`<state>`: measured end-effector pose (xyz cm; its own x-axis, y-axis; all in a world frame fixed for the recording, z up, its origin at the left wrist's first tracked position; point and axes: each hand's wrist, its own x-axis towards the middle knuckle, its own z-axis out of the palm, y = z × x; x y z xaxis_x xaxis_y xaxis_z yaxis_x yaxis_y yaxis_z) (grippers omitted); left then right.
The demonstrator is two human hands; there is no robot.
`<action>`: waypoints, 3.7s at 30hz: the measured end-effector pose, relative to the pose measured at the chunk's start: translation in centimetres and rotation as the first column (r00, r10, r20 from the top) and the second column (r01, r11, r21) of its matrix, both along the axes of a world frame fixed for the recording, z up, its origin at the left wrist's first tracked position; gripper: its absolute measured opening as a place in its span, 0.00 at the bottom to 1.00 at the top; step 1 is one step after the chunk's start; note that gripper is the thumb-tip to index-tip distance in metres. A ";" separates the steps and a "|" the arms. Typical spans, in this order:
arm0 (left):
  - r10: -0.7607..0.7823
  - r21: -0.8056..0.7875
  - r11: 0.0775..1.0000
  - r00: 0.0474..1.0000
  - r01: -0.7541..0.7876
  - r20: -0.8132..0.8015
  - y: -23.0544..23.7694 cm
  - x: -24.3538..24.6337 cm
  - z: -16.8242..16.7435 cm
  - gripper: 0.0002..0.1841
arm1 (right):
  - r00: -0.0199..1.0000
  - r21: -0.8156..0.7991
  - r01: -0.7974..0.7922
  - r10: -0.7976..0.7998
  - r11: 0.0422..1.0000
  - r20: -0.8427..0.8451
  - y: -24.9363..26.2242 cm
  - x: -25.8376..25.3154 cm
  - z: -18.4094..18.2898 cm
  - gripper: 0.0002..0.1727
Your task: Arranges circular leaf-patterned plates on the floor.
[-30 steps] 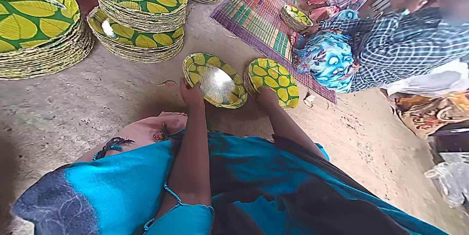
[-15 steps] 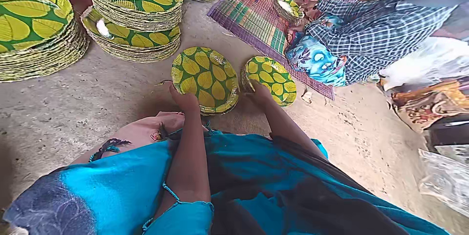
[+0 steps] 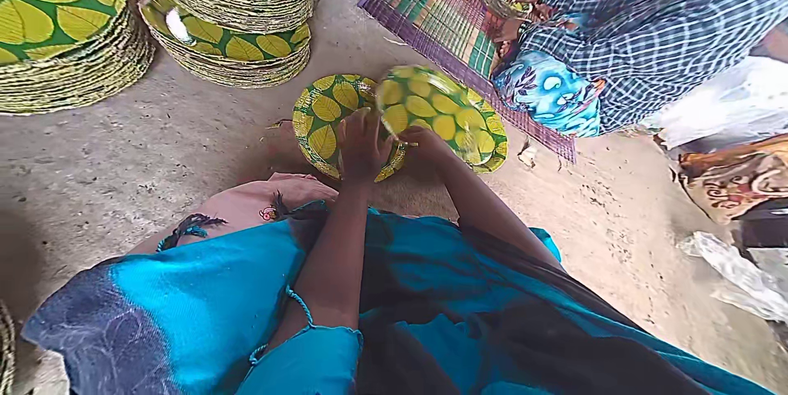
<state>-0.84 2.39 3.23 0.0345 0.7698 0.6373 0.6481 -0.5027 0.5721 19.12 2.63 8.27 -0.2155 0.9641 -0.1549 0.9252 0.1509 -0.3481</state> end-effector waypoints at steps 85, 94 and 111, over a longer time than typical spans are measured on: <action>-0.489 -0.542 0.763 0.863 0.353 -0.127 -2.7 3.4 1.6 0.42 | 0.861 0.220 0.426 -0.468 0.877 0.199 -1.2 1.8 1.4 0.22; -0.458 -0.783 0.620 0.834 0.051 -0.308 -1.6 1.9 2.8 0.32 | 0.930 0.074 0.282 -0.292 0.957 0.224 -1.2 2.5 -1.4 0.48; -0.465 -0.740 0.671 0.809 0.057 -0.359 -1.9 2.2 2.9 0.31 | 0.981 0.022 0.152 -0.154 0.988 0.119 -0.1 2.6 -0.9 0.33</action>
